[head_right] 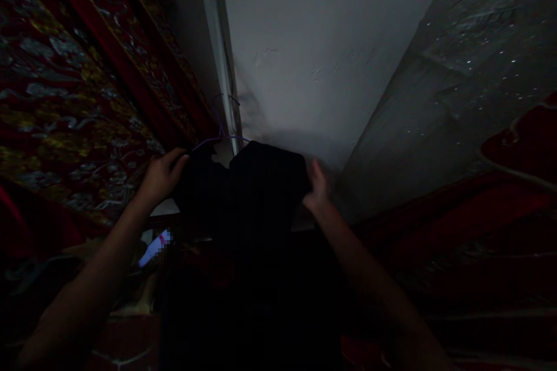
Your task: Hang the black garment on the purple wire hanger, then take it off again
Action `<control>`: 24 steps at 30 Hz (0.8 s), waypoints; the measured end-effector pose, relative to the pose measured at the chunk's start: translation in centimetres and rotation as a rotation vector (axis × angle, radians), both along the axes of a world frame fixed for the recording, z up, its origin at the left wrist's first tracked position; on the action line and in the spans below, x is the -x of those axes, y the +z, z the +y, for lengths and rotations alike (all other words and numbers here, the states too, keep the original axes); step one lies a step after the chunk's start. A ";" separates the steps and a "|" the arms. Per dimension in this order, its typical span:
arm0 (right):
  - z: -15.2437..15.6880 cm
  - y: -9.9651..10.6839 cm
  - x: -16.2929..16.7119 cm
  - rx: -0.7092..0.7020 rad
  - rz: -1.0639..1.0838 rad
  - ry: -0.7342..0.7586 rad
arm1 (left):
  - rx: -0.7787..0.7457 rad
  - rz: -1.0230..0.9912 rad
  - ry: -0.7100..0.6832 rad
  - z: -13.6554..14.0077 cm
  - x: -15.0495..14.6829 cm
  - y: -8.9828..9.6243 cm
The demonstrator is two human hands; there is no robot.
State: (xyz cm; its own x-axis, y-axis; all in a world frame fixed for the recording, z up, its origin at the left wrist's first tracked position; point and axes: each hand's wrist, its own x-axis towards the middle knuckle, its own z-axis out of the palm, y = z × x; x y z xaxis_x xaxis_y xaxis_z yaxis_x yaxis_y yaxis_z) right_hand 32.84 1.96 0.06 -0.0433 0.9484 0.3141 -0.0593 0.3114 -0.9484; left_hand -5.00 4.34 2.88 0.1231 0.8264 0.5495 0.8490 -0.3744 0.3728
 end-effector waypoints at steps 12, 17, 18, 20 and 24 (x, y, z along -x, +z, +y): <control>-4.8 6.4 2.8 -0.088 -0.112 0.785 | -0.075 -0.294 0.013 0.4 -2.2 0.9; -4.1 0.8 5.8 -0.185 -0.721 0.507 | -0.095 -0.296 -0.322 -1.4 -3.7 0.8; -3.6 -0.9 6.5 -0.225 -0.784 0.376 | -0.100 -0.296 -0.391 -2.0 -4.3 0.7; -2.7 -4.0 8.0 -0.336 -0.843 0.194 | -0.066 -0.327 -0.503 -3.4 -6.0 0.7; -1.3 -8.1 11.0 -0.580 -0.852 -0.035 | 0.057 -0.486 -0.683 -6.3 -10.0 1.0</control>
State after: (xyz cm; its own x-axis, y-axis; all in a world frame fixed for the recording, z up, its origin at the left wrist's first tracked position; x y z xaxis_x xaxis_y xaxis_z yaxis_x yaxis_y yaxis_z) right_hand 21.88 0.71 -8.01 -0.4412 0.6658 0.6017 0.5801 0.7232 -0.3748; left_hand 5.02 -1.91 3.83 0.3669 0.6840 0.6305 0.1827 -0.7176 0.6721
